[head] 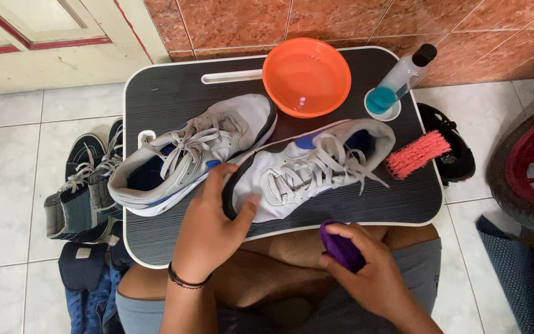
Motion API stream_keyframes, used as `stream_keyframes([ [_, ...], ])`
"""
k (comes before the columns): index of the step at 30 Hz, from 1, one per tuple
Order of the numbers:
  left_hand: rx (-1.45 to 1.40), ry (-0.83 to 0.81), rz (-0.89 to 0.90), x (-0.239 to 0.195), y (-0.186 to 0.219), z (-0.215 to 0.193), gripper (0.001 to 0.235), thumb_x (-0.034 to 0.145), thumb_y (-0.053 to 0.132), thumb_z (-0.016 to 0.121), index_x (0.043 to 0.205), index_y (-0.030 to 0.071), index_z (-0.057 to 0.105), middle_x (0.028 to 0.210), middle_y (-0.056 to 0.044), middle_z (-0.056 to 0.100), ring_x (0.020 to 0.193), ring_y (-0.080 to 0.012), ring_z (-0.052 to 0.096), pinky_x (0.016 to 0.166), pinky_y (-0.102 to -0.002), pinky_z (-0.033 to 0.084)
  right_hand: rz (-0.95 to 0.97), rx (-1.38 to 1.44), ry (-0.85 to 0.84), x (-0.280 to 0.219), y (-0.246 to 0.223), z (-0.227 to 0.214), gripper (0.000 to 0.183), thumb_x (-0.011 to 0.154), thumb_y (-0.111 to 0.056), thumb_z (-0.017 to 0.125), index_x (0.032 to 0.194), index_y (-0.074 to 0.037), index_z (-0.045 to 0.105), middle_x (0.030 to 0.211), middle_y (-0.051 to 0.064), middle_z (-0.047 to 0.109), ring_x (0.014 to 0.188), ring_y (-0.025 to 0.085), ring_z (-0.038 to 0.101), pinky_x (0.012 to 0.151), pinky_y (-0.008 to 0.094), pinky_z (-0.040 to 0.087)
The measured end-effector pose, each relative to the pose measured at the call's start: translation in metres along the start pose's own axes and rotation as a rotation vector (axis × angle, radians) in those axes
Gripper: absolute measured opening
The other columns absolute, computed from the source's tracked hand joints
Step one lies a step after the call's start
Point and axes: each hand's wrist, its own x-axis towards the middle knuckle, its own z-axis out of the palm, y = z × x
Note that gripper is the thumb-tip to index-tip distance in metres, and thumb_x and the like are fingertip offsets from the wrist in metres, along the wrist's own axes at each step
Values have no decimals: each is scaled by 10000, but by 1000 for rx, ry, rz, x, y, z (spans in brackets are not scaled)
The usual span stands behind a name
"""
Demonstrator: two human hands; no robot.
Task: The person cleans a shoe with a purple cloth, then threads a lace through the eyelets of the shoe.
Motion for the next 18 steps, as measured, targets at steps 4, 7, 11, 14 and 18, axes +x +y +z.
stream_keyframes([
  [4,215,-197,-277,0,7,1,733,781,637,613,1337,192,439,960,-198,728,909,-488,656,663,-541,482,-11,0,15,4,-2,0,335,832,-149,693,1165,-158,723,952,3,710,862,134,650,798,252,473],
  [7,340,-314,-304,2,6,4,859,733,774,551,1366,211,411,1051,-179,714,974,-447,665,712,-580,508,-51,3,-1,8,-2,-1,319,872,-160,665,1182,-153,737,951,10,687,846,139,618,802,248,459],
  [11,447,-148,-83,-2,-4,15,956,615,809,692,1305,176,499,1077,-127,663,1003,-410,624,701,-578,519,-47,0,76,11,1,2,344,921,-224,618,1236,-121,708,1137,47,705,1015,155,643,939,266,446],
  [14,451,-39,95,-2,-2,26,1039,580,767,780,1369,154,496,1311,-104,544,1181,-372,524,796,-587,498,-42,7,153,12,1,4,366,944,-213,590,1276,-87,674,1155,82,679,1036,174,639,948,274,452],
  [18,369,77,341,2,2,45,845,757,674,701,1397,158,506,1431,-151,509,1324,-406,469,999,-564,419,-71,0,211,16,-1,4,371,942,-168,611,1297,-72,659,1107,79,652,999,176,627,909,275,462],
])
